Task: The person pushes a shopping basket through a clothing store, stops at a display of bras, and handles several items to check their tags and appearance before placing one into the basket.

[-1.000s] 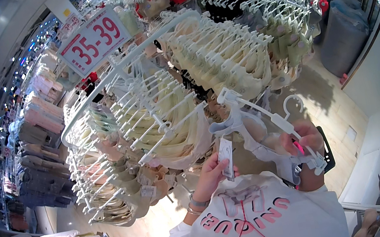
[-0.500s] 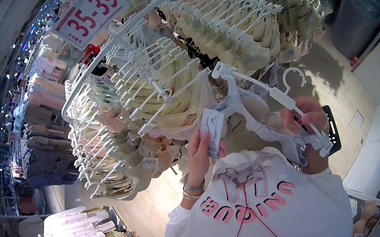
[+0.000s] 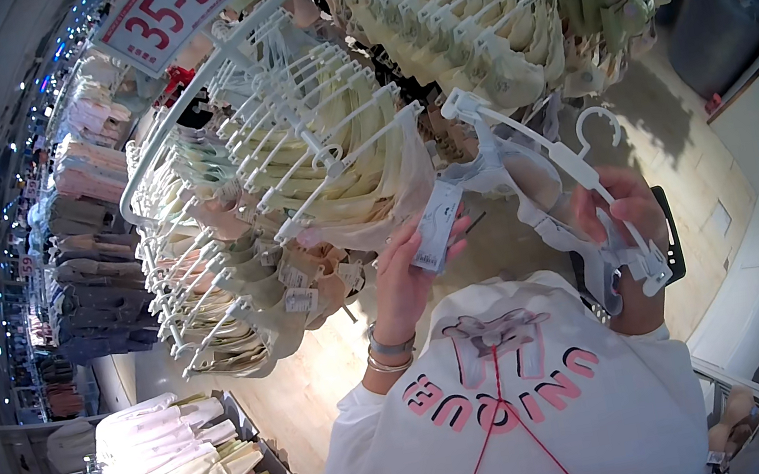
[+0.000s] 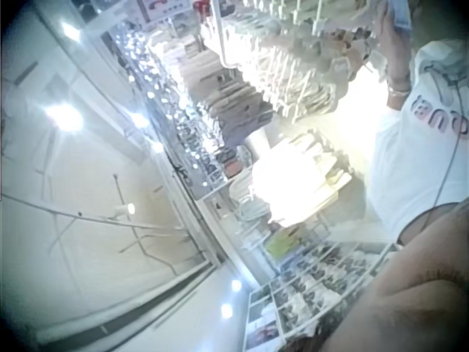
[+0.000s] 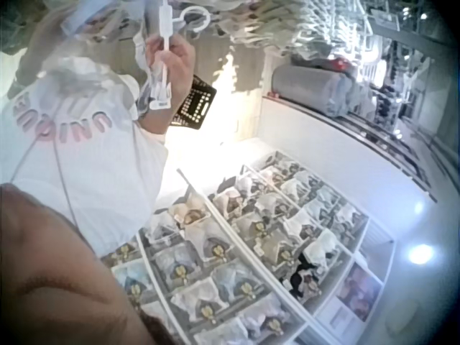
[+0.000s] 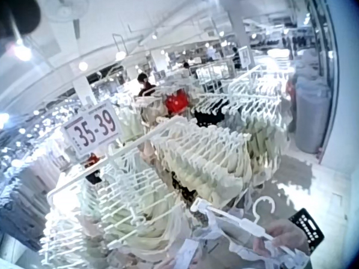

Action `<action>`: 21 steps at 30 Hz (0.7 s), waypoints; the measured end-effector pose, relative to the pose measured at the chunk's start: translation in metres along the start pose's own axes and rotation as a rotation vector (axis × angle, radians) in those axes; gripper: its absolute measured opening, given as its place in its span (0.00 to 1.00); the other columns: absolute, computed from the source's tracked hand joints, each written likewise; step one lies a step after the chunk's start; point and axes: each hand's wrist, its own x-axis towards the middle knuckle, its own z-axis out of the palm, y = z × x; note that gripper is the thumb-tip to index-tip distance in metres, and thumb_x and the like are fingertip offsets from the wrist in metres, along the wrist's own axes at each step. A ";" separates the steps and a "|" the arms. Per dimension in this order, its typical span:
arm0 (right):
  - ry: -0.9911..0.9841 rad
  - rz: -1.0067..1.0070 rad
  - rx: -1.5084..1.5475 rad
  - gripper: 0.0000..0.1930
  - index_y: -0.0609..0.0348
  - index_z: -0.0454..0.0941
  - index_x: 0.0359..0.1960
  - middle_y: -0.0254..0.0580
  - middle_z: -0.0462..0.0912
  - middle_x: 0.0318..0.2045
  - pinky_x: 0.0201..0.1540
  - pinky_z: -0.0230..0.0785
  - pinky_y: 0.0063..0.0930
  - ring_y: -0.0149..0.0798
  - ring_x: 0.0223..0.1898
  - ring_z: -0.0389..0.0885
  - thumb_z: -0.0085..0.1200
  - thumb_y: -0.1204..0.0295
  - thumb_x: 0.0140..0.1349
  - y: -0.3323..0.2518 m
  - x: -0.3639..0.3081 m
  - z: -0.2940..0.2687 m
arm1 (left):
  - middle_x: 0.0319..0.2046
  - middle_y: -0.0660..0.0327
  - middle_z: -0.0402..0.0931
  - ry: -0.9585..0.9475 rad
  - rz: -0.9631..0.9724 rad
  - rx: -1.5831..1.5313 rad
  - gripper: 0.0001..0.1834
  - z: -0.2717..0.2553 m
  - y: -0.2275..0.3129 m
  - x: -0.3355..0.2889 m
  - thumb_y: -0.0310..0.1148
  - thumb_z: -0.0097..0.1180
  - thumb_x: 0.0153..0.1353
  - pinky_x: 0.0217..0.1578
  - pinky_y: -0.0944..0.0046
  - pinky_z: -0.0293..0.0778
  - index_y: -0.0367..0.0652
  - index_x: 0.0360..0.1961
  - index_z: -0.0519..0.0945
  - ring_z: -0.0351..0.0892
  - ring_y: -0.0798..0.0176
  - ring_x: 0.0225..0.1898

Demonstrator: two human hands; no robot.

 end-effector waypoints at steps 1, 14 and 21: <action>0.000 0.003 -0.001 0.23 0.72 0.72 0.30 0.40 0.71 0.14 0.16 0.57 0.18 0.27 0.13 0.66 0.52 0.57 0.47 0.001 0.000 0.001 | 0.56 0.42 0.63 -0.006 -0.013 -0.036 0.23 0.001 0.001 0.000 0.30 0.34 0.64 0.54 0.56 0.67 0.27 0.58 0.58 0.66 0.48 0.57; 0.032 0.054 0.081 0.18 0.74 0.73 0.33 0.41 0.72 0.17 0.20 0.58 0.17 0.28 0.18 0.69 0.52 0.67 0.48 -0.001 0.002 0.014 | 0.57 0.39 0.59 -0.022 -0.122 -0.160 0.26 -0.001 -0.004 0.005 0.28 0.41 0.61 0.57 0.55 0.63 0.21 0.57 0.57 0.62 0.46 0.59; 0.125 0.081 0.028 0.20 0.74 0.71 0.34 0.44 0.74 0.21 0.20 0.62 0.19 0.30 0.17 0.70 0.53 0.65 0.47 0.007 -0.004 0.012 | 0.57 0.48 0.62 -0.022 -0.171 -0.151 0.26 -0.005 -0.010 0.009 0.21 0.43 0.59 0.58 0.54 0.64 0.30 0.60 0.58 0.62 0.51 0.60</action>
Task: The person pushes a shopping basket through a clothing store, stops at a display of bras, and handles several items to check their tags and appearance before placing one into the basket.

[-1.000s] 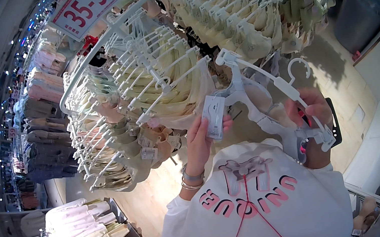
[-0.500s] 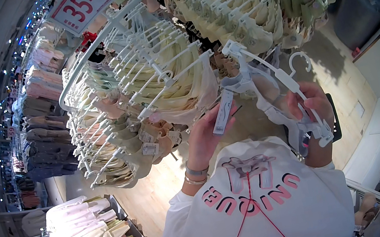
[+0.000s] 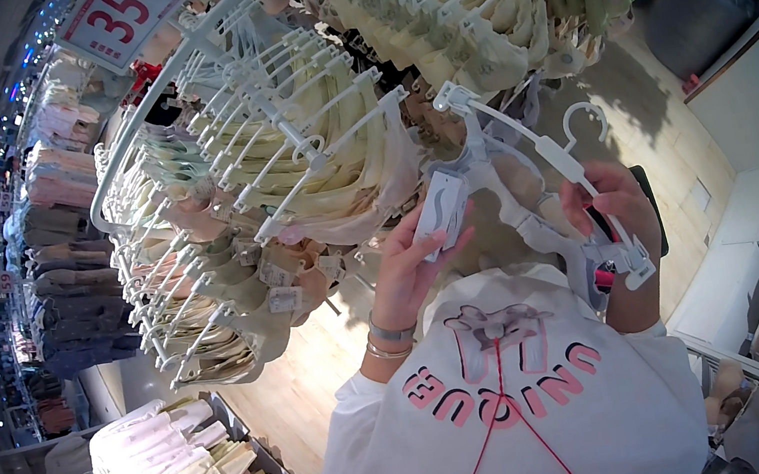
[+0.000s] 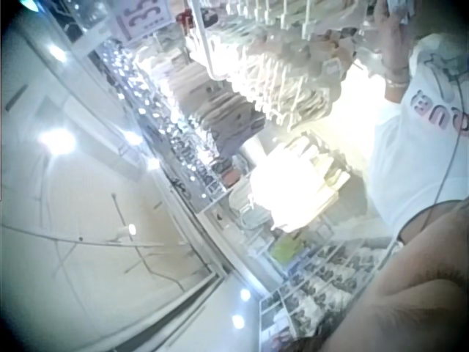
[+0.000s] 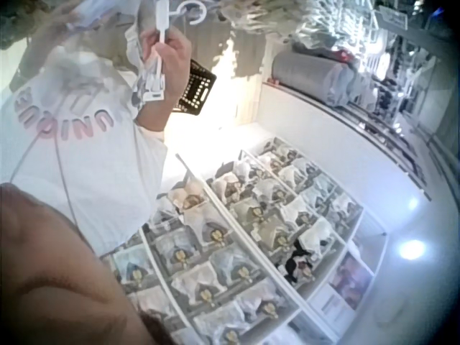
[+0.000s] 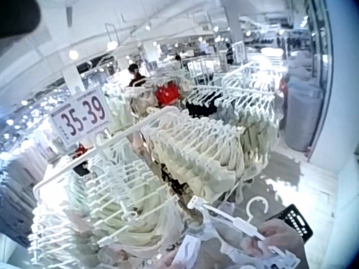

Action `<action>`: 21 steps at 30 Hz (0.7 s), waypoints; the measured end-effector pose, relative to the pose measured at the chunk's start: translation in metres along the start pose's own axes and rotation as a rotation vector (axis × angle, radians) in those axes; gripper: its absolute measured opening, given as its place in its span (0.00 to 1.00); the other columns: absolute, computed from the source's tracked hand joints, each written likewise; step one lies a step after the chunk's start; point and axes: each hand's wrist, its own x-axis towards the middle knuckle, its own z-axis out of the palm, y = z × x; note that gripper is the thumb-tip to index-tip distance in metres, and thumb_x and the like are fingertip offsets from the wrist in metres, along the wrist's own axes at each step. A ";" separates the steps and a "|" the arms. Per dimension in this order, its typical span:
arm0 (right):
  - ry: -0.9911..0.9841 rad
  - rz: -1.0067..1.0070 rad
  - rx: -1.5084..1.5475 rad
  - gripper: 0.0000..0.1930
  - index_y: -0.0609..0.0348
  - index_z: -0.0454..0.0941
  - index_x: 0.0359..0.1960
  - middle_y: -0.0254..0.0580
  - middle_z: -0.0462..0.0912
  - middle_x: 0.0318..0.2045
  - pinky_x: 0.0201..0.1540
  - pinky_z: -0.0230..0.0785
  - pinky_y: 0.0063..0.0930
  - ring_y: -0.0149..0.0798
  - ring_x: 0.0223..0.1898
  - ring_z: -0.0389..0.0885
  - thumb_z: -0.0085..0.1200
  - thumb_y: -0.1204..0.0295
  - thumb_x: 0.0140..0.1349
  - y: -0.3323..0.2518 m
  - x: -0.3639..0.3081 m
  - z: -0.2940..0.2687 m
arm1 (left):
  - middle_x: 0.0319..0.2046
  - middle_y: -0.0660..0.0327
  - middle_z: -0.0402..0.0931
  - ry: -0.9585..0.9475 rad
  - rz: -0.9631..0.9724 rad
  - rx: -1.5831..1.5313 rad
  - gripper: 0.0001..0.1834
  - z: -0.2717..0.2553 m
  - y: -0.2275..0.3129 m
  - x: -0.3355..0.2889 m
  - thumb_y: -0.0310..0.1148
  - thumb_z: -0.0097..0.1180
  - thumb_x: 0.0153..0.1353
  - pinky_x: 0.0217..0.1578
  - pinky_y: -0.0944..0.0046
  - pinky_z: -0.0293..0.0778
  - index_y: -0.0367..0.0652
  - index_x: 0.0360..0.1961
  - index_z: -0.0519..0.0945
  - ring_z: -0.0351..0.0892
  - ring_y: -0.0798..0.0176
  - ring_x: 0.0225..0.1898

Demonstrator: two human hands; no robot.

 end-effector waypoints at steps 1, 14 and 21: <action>0.000 0.003 0.001 0.20 0.74 0.71 0.34 0.44 0.74 0.21 0.20 0.62 0.19 0.30 0.17 0.70 0.53 0.65 0.47 0.001 0.000 -0.002 | 0.56 0.49 0.63 0.001 -0.008 0.017 0.26 -0.001 0.000 0.001 0.20 0.44 0.58 0.57 0.54 0.64 0.31 0.59 0.58 0.62 0.52 0.59; -0.064 0.060 0.018 0.18 0.72 0.72 0.33 0.37 0.73 0.19 0.23 0.60 0.14 0.25 0.19 0.70 0.52 0.66 0.48 0.005 0.015 -0.008 | 0.55 0.49 0.64 0.077 -0.007 -0.108 0.29 -0.006 -0.007 0.000 0.31 0.44 0.60 0.54 0.50 0.65 0.33 0.61 0.56 0.67 0.51 0.55; -0.100 0.094 0.000 0.18 0.72 0.72 0.34 0.37 0.73 0.18 0.23 0.61 0.14 0.25 0.19 0.71 0.51 0.66 0.49 0.009 0.025 -0.009 | 0.56 0.52 0.63 0.088 -0.009 -0.084 0.27 -0.007 0.000 -0.007 0.30 0.43 0.61 0.54 0.51 0.65 0.33 0.60 0.56 0.66 0.55 0.56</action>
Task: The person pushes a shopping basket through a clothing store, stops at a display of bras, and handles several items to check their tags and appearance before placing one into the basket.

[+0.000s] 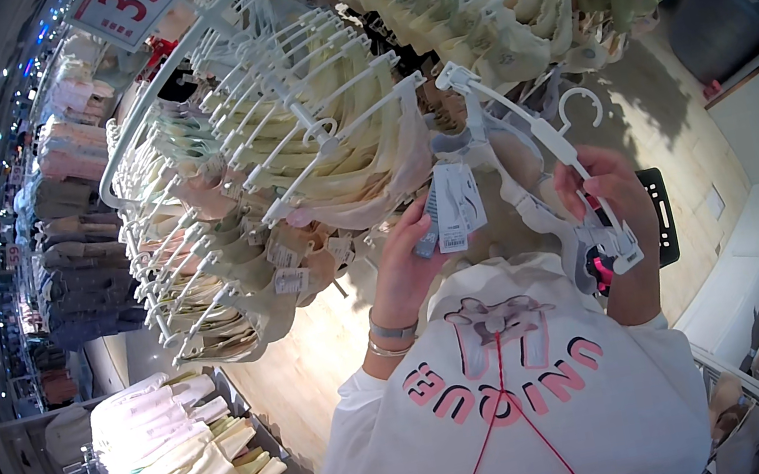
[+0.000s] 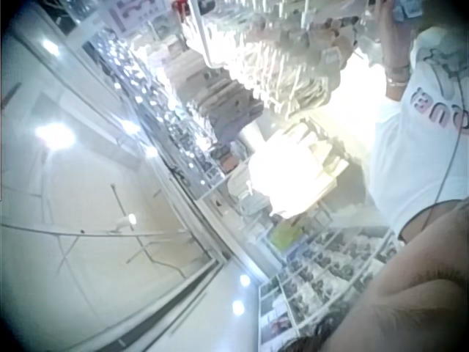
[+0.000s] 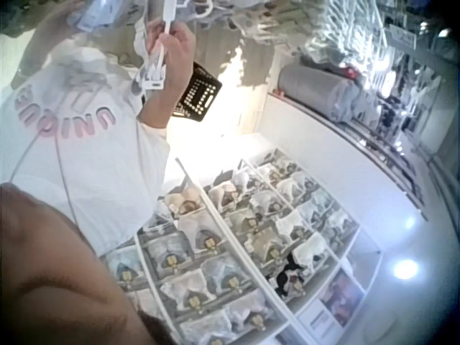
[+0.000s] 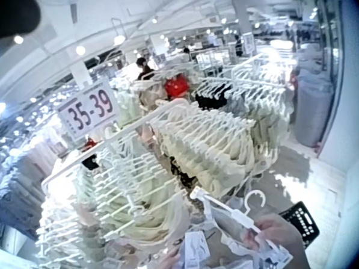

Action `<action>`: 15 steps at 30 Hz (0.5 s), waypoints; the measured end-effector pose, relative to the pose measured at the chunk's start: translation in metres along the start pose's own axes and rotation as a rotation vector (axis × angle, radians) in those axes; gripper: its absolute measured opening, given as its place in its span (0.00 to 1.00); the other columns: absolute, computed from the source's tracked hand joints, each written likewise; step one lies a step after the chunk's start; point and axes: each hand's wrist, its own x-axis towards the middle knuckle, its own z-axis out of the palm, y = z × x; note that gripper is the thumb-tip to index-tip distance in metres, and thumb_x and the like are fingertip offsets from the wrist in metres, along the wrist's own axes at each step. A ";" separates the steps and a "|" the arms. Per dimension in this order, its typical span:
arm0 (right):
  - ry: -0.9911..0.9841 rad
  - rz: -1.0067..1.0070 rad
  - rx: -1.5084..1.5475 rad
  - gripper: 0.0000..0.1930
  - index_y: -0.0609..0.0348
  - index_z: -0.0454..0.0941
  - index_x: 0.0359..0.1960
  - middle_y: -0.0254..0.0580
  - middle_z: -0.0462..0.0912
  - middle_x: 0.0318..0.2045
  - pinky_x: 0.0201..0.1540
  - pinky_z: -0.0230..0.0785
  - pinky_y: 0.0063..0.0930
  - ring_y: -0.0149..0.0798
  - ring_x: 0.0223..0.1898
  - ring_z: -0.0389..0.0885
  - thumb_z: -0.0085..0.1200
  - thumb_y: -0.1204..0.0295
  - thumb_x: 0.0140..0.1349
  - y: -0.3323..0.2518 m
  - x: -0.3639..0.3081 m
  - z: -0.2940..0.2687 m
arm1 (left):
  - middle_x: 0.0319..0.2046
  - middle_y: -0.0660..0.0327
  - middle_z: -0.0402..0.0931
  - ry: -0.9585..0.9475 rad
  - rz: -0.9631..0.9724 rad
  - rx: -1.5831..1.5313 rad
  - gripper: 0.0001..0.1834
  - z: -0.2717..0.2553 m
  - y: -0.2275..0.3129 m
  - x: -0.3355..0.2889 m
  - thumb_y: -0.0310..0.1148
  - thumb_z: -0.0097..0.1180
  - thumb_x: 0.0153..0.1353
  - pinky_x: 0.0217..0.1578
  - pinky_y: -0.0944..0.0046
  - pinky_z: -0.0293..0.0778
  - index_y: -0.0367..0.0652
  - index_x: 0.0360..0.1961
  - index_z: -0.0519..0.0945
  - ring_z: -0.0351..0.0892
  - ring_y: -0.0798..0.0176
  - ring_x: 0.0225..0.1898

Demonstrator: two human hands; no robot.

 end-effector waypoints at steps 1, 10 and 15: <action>-0.004 0.003 0.000 0.18 0.72 0.72 0.34 0.37 0.73 0.18 0.23 0.61 0.14 0.25 0.19 0.71 0.51 0.66 0.49 0.000 0.001 0.000 | 0.55 0.52 0.63 0.004 0.003 0.011 0.27 -0.002 0.000 -0.001 0.30 0.42 0.61 0.54 0.51 0.65 0.33 0.60 0.56 0.66 0.55 0.55; -0.008 0.019 -0.029 0.18 0.71 0.72 0.35 0.37 0.73 0.18 0.22 0.61 0.13 0.24 0.19 0.70 0.50 0.66 0.49 0.004 0.009 0.003 | 0.55 0.52 0.64 0.026 0.027 -0.011 0.25 -0.006 0.000 -0.004 0.30 0.42 0.62 0.53 0.50 0.67 0.32 0.59 0.58 0.67 0.57 0.54; -0.005 0.036 -0.032 0.17 0.71 0.73 0.34 0.36 0.73 0.18 0.22 0.61 0.13 0.23 0.19 0.70 0.50 0.66 0.49 0.006 0.013 0.006 | 0.55 0.52 0.64 0.010 0.020 -0.049 0.25 -0.012 0.001 -0.005 0.31 0.41 0.62 0.54 0.48 0.66 0.32 0.59 0.58 0.67 0.56 0.55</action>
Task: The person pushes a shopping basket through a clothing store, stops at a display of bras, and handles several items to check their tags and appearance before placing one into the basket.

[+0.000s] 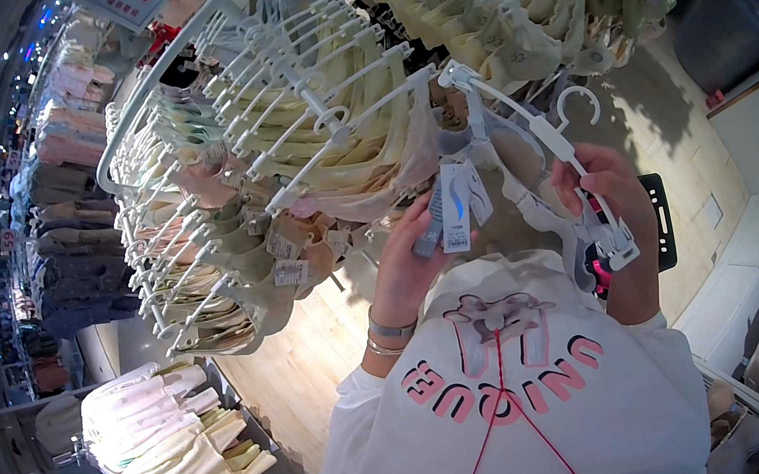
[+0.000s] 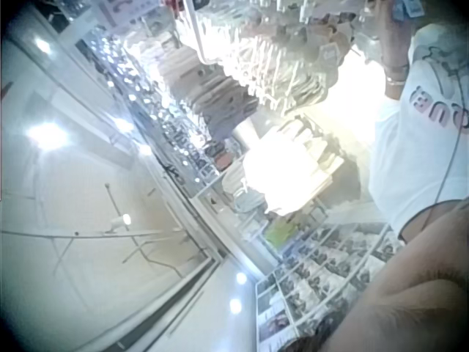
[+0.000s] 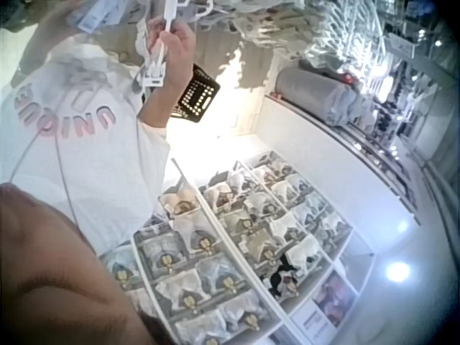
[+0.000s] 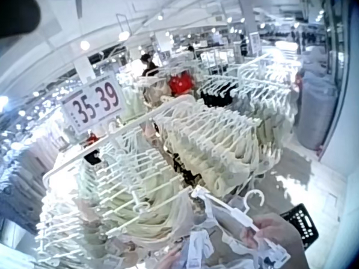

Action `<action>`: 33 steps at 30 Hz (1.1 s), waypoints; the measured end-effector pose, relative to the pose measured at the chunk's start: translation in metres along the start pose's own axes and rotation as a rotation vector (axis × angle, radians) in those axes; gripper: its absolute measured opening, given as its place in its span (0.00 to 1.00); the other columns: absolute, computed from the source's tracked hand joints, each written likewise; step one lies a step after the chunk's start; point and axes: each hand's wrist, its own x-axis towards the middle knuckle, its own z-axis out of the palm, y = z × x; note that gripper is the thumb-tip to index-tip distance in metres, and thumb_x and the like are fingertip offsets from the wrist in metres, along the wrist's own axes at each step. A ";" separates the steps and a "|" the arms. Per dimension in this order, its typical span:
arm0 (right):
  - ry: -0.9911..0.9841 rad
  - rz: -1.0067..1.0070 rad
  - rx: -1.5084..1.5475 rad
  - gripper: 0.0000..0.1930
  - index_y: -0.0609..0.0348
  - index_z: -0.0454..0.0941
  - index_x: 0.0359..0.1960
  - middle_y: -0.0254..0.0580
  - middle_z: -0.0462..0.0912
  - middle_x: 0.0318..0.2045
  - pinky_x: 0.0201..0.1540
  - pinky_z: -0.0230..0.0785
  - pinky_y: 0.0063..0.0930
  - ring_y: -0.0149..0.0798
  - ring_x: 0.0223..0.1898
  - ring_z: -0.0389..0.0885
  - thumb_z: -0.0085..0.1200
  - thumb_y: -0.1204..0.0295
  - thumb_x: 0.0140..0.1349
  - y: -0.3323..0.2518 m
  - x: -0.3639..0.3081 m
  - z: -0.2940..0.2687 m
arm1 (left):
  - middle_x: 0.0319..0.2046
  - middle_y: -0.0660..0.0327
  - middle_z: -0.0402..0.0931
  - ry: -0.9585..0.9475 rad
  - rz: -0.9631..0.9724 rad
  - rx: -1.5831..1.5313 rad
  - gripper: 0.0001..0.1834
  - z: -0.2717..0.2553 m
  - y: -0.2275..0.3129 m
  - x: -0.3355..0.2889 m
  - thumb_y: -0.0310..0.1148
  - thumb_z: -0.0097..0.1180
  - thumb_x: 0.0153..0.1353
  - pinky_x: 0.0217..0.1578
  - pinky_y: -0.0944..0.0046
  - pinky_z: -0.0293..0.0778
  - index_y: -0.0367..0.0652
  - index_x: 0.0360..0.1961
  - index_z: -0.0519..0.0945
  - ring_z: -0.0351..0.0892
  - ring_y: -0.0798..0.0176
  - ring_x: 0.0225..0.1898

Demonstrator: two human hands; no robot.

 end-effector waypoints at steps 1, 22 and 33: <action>0.001 0.001 0.000 0.17 0.71 0.73 0.34 0.36 0.73 0.18 0.22 0.61 0.13 0.23 0.19 0.70 0.50 0.66 0.49 0.000 0.001 0.000 | 0.55 0.52 0.64 0.019 -0.003 -0.003 0.25 0.001 0.001 0.000 0.31 0.41 0.62 0.53 0.49 0.66 0.32 0.59 0.58 0.67 0.56 0.55; 0.046 0.020 -0.042 0.16 0.69 0.73 0.34 0.35 0.72 0.17 0.24 0.59 0.15 0.24 0.20 0.69 0.47 0.67 0.49 0.001 0.003 -0.004 | 0.46 0.60 0.69 0.064 0.266 0.679 0.24 -0.004 -0.017 0.019 0.17 0.50 0.55 0.47 0.68 0.68 0.36 0.54 0.64 0.69 0.68 0.48; 0.118 -0.136 0.022 0.18 0.71 0.71 0.36 0.38 0.72 0.17 0.20 0.57 0.16 0.26 0.19 0.68 0.52 0.66 0.51 -0.015 -0.017 -0.013 | 0.44 0.58 0.71 0.083 0.275 0.726 0.22 -0.024 -0.027 0.036 0.19 0.50 0.57 0.45 0.69 0.68 0.37 0.54 0.64 0.71 0.69 0.43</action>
